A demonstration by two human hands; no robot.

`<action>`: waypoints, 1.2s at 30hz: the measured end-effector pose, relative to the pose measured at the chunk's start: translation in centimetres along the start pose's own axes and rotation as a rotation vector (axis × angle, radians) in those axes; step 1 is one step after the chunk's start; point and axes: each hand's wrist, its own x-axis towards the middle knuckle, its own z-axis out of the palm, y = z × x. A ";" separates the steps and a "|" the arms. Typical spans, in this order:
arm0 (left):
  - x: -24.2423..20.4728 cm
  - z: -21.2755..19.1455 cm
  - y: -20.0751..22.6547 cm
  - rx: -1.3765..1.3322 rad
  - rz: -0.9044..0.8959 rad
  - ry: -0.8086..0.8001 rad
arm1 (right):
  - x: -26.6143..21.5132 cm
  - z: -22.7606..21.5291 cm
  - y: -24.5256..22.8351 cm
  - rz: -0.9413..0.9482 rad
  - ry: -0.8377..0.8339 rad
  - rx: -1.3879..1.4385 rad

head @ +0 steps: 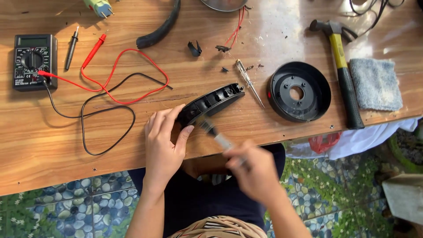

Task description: Scrubbing and cleaning components of a kettle handle using a brush and other tools.

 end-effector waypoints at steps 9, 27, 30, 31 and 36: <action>0.0 0.1 -0.3 0.012 0.016 -0.007 | 1.6 -1.4 -0.3 -0.014 -0.023 -0.056; 0.4 -0.4 0.9 0.136 0.030 -0.016 | 0.7 -1.2 -1.9 0.005 -0.098 -0.042; 0.4 -0.3 0.8 0.133 0.035 -0.028 | 0.7 -1.8 -0.9 -0.069 -0.127 -0.064; 0.2 -0.4 0.8 0.121 0.023 -0.020 | 1.1 -2.5 0.0 0.039 0.069 -0.123; 0.4 -0.4 1.1 0.126 0.030 -0.017 | -0.5 -1.7 -0.4 -0.092 -0.180 -0.132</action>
